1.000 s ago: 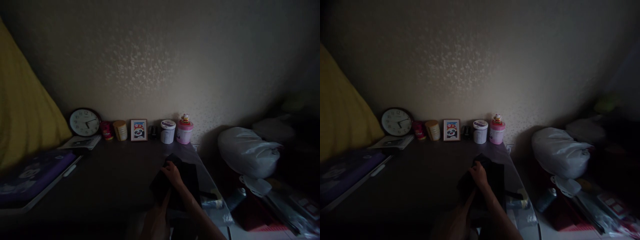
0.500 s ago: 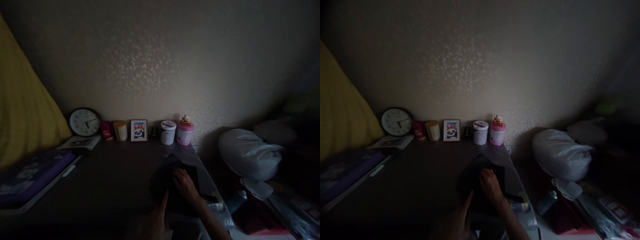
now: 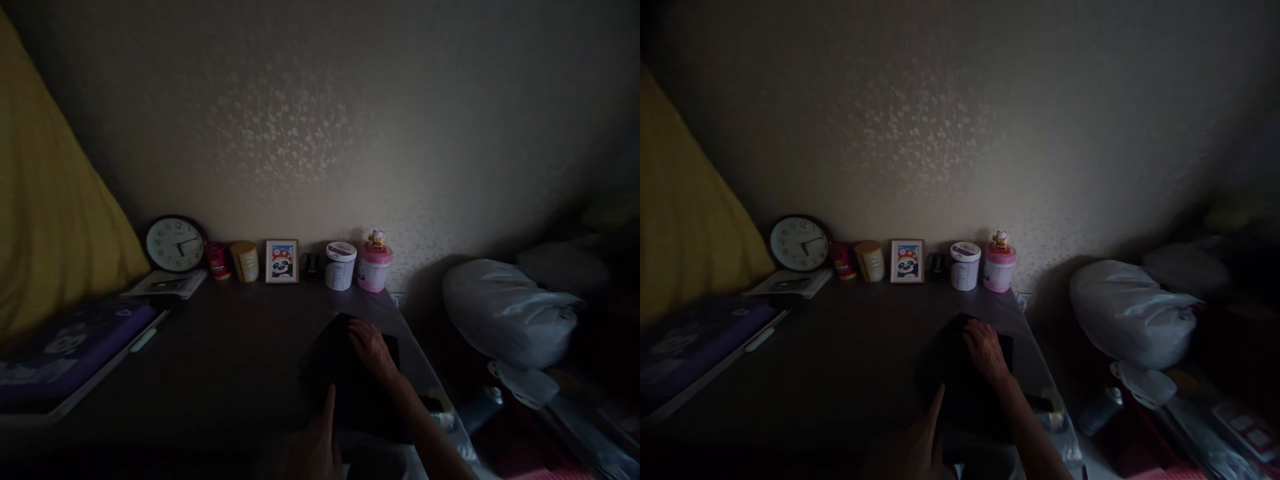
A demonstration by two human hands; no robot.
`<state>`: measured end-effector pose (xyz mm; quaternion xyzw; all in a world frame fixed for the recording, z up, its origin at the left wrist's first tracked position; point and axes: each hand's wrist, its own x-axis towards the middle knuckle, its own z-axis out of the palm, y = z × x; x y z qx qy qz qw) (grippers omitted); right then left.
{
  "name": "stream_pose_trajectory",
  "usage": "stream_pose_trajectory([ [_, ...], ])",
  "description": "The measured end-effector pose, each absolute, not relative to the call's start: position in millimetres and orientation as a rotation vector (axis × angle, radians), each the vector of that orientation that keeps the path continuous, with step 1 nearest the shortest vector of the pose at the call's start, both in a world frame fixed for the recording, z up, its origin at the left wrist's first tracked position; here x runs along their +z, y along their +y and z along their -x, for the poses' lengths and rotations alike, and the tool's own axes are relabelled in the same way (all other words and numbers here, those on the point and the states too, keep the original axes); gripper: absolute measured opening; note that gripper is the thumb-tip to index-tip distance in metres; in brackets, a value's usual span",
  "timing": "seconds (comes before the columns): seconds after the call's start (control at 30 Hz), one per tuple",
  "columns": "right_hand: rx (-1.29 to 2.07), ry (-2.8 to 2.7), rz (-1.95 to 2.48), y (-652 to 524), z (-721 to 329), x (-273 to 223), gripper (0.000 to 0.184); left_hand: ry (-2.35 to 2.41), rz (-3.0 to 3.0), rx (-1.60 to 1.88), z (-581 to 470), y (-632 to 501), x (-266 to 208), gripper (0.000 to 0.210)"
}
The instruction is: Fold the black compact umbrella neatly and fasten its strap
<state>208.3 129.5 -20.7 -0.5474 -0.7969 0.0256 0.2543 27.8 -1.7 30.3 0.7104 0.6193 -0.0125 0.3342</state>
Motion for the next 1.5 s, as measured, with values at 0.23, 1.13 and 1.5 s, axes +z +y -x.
stream_pose_trajectory([
  [0.23, 0.139, -2.319, 1.517, 150, -201, -24, 0.024, 1.654, -1.856, -0.002, -31, -1, 17, 0.066],
  [1.13, 0.269, -1.422, 2.062, 85, -266, 4, 0.043, 1.685, -1.861, -0.024, -30, -6, 31, 0.058],
  [1.5, 0.413, -1.434, 2.116, 34, -242, -17, 0.04, 1.654, -1.881, 0.029, -27, -8, 29, 0.058],
])
